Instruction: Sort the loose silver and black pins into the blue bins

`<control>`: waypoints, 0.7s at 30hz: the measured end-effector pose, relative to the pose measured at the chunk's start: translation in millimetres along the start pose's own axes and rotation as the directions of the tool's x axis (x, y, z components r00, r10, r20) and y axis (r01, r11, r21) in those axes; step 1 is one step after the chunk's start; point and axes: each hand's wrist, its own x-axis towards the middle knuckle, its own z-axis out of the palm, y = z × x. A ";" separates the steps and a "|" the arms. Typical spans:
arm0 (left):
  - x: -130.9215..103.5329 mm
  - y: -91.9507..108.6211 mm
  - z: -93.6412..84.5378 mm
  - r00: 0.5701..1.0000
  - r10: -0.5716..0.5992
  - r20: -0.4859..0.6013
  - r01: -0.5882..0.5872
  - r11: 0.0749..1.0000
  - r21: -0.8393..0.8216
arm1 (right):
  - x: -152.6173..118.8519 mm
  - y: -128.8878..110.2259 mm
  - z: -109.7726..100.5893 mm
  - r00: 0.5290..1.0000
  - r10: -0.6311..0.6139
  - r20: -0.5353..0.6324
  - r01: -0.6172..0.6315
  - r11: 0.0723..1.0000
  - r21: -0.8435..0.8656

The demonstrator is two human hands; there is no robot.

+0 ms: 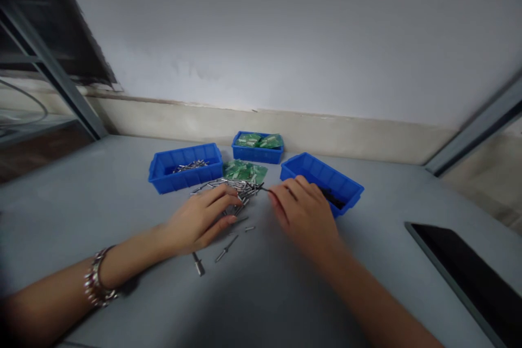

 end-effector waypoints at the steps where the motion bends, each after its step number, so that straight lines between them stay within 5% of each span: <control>1: 0.1 0.1 0.0 1.000 0.001 -0.004 -0.001 1.000 0.000 | 0.4 4.8 -0.6 0.999 0.035 0.004 -0.035 0.998 -0.059; 12: 3.0 0.6 0.0 1.000 -0.023 0.017 0.023 0.999 0.031 | -5.1 42.2 4.2 0.957 0.282 -0.067 -0.284 0.867 -0.409; 21: 3.2 2.4 -1.7 0.999 -0.014 0.039 0.012 0.999 0.049 | -8.6 52.0 10.1 0.937 0.348 0.030 -0.288 0.817 -0.499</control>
